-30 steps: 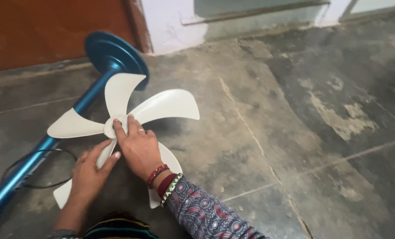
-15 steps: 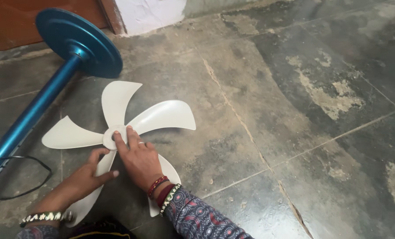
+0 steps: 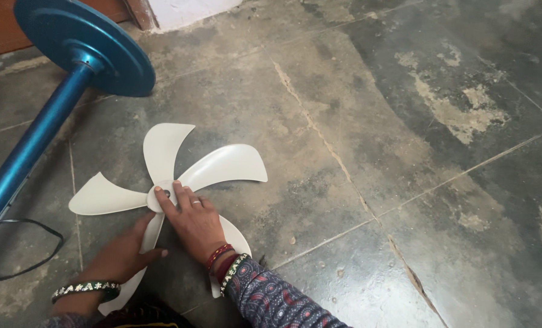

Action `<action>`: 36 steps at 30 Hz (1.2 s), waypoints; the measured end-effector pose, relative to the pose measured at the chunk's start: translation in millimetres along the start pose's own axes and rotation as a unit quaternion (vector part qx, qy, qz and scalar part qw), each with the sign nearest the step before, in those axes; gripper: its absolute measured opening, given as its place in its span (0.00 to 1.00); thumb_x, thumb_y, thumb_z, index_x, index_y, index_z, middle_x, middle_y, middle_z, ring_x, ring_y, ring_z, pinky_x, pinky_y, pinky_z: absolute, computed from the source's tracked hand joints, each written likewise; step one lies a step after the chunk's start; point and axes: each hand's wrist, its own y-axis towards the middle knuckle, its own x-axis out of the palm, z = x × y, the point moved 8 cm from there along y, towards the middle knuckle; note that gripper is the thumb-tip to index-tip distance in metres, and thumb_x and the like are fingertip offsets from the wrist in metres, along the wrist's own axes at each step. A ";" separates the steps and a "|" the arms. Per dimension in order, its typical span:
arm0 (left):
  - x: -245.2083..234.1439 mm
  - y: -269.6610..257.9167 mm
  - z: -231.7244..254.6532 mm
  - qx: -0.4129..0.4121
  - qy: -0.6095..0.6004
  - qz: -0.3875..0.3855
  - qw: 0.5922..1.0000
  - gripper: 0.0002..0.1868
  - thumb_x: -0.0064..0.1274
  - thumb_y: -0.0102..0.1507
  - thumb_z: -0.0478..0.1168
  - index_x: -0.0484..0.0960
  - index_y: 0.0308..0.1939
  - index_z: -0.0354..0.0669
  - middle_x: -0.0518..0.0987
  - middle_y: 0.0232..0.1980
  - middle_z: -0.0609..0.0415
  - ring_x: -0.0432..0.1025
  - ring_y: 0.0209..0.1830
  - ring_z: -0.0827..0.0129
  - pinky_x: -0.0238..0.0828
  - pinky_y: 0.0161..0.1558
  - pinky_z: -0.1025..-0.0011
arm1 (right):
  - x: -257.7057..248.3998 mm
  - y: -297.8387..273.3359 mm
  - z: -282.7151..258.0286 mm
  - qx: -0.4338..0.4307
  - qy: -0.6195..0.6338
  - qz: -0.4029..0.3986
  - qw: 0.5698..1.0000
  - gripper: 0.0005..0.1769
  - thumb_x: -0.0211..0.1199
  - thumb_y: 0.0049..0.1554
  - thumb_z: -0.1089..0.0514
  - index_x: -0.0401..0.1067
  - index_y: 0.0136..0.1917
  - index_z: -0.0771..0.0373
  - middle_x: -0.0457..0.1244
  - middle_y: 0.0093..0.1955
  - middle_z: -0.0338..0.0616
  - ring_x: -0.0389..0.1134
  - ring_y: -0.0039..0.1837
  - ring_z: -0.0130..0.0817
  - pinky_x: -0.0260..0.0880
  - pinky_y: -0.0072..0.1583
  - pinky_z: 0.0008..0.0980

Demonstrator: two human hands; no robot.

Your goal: The person disassembles a standing electric fan by removing the front grille, then the fan blades, and finally the rear grille. The components are placed on the floor beside the fan base.

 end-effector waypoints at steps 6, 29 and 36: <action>6.1 0.6 -0.8 0.007 -0.006 -0.038 0.999 0.54 0.68 0.51 0.52 0.53 0.77 0.62 0.77 0.65 0.44 0.74 0.65 0.52 0.71 0.65 0.59 | 16.3 -6.5 2.4 0.013 -0.003 -0.015 1.000 0.36 0.54 0.60 0.60 0.54 0.81 0.51 0.56 0.79 0.58 0.65 0.74 0.50 0.66 0.67 0.45; -45.9 -38.4 36.4 0.018 0.205 0.142 0.968 0.48 0.59 0.56 0.55 0.54 0.78 0.63 0.76 0.59 0.57 0.72 0.61 0.65 0.69 0.58 0.56 | 17.5 7.9 -19.2 0.057 0.006 -0.007 0.998 0.29 0.56 0.57 0.59 0.66 0.72 0.59 0.57 0.76 0.55 0.54 0.80 0.50 0.47 0.77 0.62; -67.7 -55.2 42.2 0.025 0.250 0.302 0.920 0.39 0.55 0.60 0.44 0.65 0.77 0.54 0.78 0.57 0.60 0.73 0.57 0.70 0.68 0.55 0.58 | -20.1 29.6 -50.9 0.018 0.038 0.066 0.997 0.25 0.55 0.59 0.58 0.68 0.69 0.66 0.58 0.76 0.57 0.53 0.83 0.52 0.45 0.80 0.63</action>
